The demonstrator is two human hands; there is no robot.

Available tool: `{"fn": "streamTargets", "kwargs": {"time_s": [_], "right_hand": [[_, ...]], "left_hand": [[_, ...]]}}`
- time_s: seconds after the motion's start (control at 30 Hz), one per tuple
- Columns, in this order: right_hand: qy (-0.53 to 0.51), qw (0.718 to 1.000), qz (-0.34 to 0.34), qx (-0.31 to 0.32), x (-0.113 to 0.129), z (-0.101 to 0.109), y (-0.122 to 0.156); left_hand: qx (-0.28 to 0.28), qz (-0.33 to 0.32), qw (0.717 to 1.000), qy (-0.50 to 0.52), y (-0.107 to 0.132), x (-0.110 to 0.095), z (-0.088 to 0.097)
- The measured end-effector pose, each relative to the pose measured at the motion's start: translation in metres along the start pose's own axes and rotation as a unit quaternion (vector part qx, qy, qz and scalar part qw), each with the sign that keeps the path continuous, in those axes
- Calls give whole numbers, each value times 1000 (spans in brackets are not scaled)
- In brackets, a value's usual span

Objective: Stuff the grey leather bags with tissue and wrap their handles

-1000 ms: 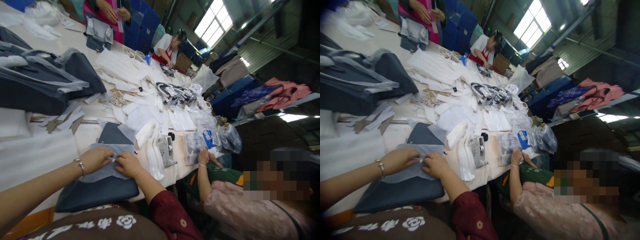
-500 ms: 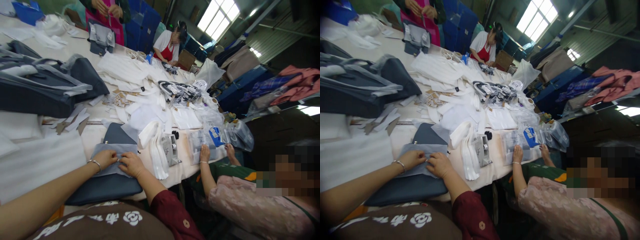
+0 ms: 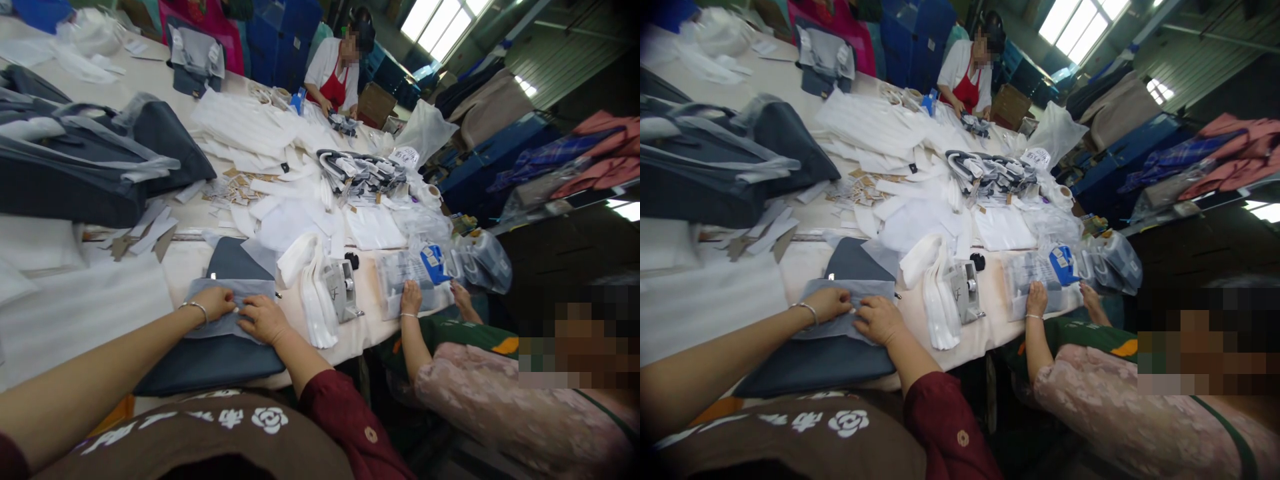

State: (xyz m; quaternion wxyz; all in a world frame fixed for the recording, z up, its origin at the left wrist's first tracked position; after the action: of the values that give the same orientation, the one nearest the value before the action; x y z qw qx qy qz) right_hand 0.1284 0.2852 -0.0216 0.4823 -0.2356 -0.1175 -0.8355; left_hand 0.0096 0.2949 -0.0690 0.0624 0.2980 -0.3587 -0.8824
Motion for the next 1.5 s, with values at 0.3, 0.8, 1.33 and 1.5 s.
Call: {"fn": "streamTargets", "kwargs": {"time_s": [0.3,0.8,1.33,1.5], "right_hand": [[8,1000,-7,12,-1,-1,-1],[34,999,11,6,-2,-7,0],[28,1000,11,11,-1,-8,0],[19,1000,4,15,-2,-8,-1]], "left_hand": [[-21,-48,999,-6,5,0,-1],[1,-27,999,37,6,1,-1],[-9,0,1000,-11,0,-1,1],[-3,-10,1000,-10,4,-4,1]]}}
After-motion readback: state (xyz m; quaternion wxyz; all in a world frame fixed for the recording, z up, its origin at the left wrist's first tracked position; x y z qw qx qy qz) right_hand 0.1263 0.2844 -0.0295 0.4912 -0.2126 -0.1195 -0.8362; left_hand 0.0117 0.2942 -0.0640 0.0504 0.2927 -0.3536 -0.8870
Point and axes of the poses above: each hand's wrist, its own y-axis away from the middle knuckle, its own z-axis out of the back of the hand, x = y × z, the point moved 9 cm from there along -y, towards the middle knuckle, and after that the axes turned 6 degrees about x, right-handed, at the moved point
